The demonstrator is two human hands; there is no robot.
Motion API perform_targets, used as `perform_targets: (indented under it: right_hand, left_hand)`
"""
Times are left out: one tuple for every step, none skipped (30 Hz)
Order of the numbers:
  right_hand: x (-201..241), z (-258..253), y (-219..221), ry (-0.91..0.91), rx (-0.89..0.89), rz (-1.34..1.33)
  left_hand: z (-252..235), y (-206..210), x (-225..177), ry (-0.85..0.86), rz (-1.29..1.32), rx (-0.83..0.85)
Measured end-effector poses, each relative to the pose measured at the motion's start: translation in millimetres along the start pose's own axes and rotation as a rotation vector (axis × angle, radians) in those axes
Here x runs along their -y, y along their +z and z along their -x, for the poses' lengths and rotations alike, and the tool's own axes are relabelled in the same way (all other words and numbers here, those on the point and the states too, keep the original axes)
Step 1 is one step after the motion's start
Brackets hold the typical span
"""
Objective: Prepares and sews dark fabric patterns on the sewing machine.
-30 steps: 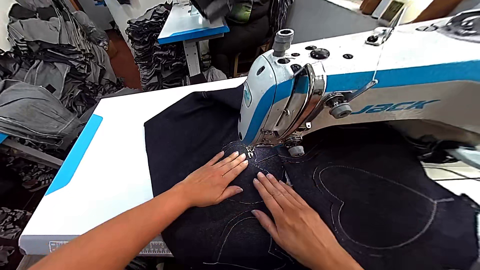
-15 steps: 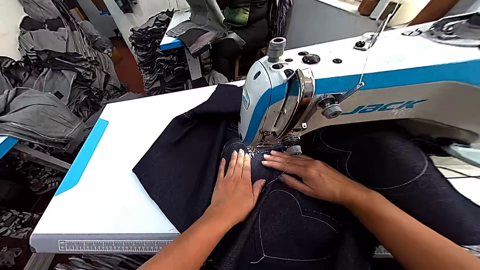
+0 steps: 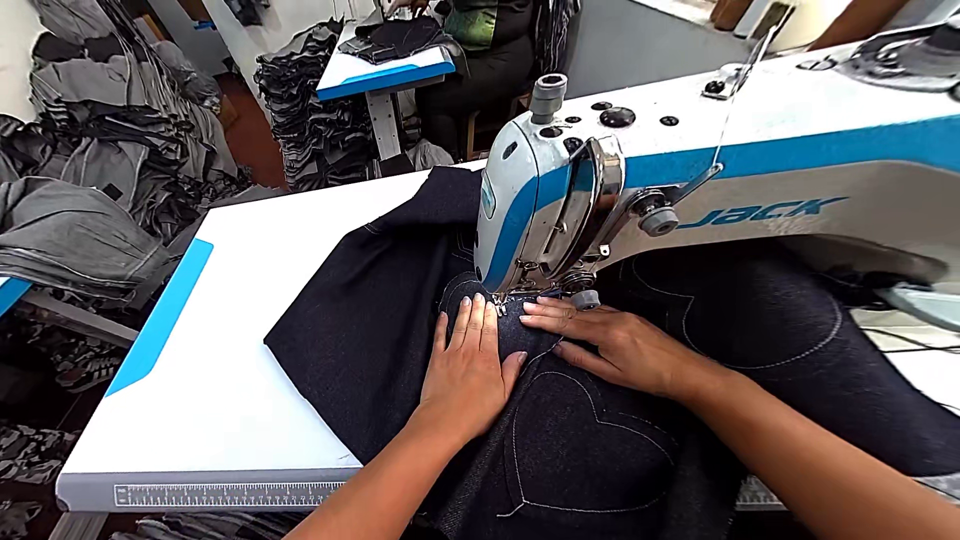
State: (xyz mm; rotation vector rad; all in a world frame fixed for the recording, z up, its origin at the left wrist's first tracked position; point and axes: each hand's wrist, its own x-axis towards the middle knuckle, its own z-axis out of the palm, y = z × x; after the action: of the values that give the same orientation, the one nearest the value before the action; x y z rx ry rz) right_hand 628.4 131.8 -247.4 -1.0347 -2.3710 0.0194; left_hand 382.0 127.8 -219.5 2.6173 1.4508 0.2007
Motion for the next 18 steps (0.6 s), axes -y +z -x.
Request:
perform_targets:
  right_hand:
    - [0, 0, 0, 0.001, 0.000, 0.002]
    - [0, 1, 0, 0.001, -0.004, 0.001]
    - [2, 1, 1, 0.006, -0.009, 0.002]
    - [5, 1, 2, 0.019, -0.014, 0.007]
    - [12, 2, 4, 0.044, -0.015, 0.019]
    - [21, 3, 6, 0.076, -0.014, 0.037]
    - [33, 4, 9, 0.111, -0.011, 0.060]
    - [45, 5, 11, 0.141, 0.000, 0.090]
    - [54, 6, 11, 0.152, 0.020, 0.119]
    - [60, 5, 8, 0.144, 0.068, 0.149]
    - [60, 2, -1, 0.110, 0.142, 0.177]
    - [54, -4, -12, 0.046, 0.230, 0.205]
    - [44, -10, -23, -0.055, 0.283, 0.227]
    - [29, -16, -31, -0.184, 0.292, 0.243]
    - [10, -20, -36, -0.301, 0.289, 0.238]
    - [-8, -22, -40, -0.383, 0.285, 0.218]
    - [-24, -21, -41, -0.420, 0.272, 0.198]
    - [-31, -16, -39, -0.404, 0.259, 0.172]
  left_hand:
    - [0, 0, 0, 0.001, -0.001, 0.002]
    - [0, 0, 1, 0.008, 0.001, -0.002]
    - [0, 1, 3, 0.024, 0.004, -0.011]
    - [0, 2, 7, 0.054, 0.008, -0.024]
    - [-2, 3, 16, 0.106, 0.011, -0.041]
    - [-5, 3, 27, 0.179, 0.017, -0.052]
    - [-9, 1, 42, 0.268, 0.019, -0.059]
    - [-15, -2, 57, 0.360, 0.030, -0.056]
    - [-21, -6, 69, 0.439, 0.041, -0.045]
    - [-26, -9, 78, 0.489, 0.045, -0.029]
    - [-28, -15, 78, 0.480, 0.046, 0.000]
    - [-28, -22, 68, 0.398, 0.054, 0.047]
    - [-27, -27, 52, 0.265, 0.073, 0.092]
    - [-24, -29, 33, 0.112, 0.110, 0.115]
    - [-21, -26, 16, -0.034, 0.158, 0.115]
    - [-16, -19, 3, -0.136, 0.184, 0.085]
    - [-13, -11, -5, -0.184, 0.164, 0.021]
    - [-12, -6, -6, -0.201, 0.132, -0.015]
